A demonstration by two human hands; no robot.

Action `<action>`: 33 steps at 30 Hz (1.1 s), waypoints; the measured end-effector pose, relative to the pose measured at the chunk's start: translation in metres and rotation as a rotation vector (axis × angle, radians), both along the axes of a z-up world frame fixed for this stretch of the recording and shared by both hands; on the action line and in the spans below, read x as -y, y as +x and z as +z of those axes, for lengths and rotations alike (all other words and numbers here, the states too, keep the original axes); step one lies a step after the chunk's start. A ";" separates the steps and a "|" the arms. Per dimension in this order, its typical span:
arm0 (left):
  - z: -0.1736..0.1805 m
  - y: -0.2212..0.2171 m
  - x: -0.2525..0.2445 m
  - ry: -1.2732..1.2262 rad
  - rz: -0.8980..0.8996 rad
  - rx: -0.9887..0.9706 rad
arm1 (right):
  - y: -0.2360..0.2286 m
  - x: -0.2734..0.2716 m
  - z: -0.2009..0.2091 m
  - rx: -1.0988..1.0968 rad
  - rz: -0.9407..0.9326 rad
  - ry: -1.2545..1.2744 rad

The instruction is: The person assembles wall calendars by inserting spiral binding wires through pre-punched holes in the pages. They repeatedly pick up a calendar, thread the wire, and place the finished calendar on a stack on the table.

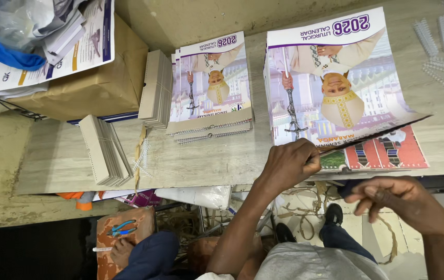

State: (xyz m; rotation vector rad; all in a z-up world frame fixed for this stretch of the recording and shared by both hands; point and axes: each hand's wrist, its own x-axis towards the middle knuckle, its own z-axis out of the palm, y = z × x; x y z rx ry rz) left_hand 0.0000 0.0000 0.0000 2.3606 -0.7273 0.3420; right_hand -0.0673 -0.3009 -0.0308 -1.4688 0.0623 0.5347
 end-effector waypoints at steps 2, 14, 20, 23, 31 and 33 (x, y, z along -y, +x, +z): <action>0.003 0.004 -0.005 0.003 0.014 -0.058 | 0.010 -0.036 0.052 0.055 -0.018 -0.178; 0.006 0.004 -0.010 -0.066 0.054 -0.151 | 0.088 -0.055 0.033 0.664 0.447 -0.988; 0.010 0.006 -0.011 -0.082 0.050 -0.253 | 0.100 -0.062 0.052 0.574 0.577 -1.127; 0.012 0.007 -0.013 -0.084 0.050 -0.276 | 0.097 -0.066 0.058 0.580 0.625 -1.209; 0.014 0.005 -0.012 -0.093 0.054 -0.280 | 0.094 -0.066 0.043 0.753 0.644 -1.080; 0.010 0.006 -0.011 -0.094 0.053 -0.227 | 0.095 -0.067 0.036 0.834 0.603 -1.120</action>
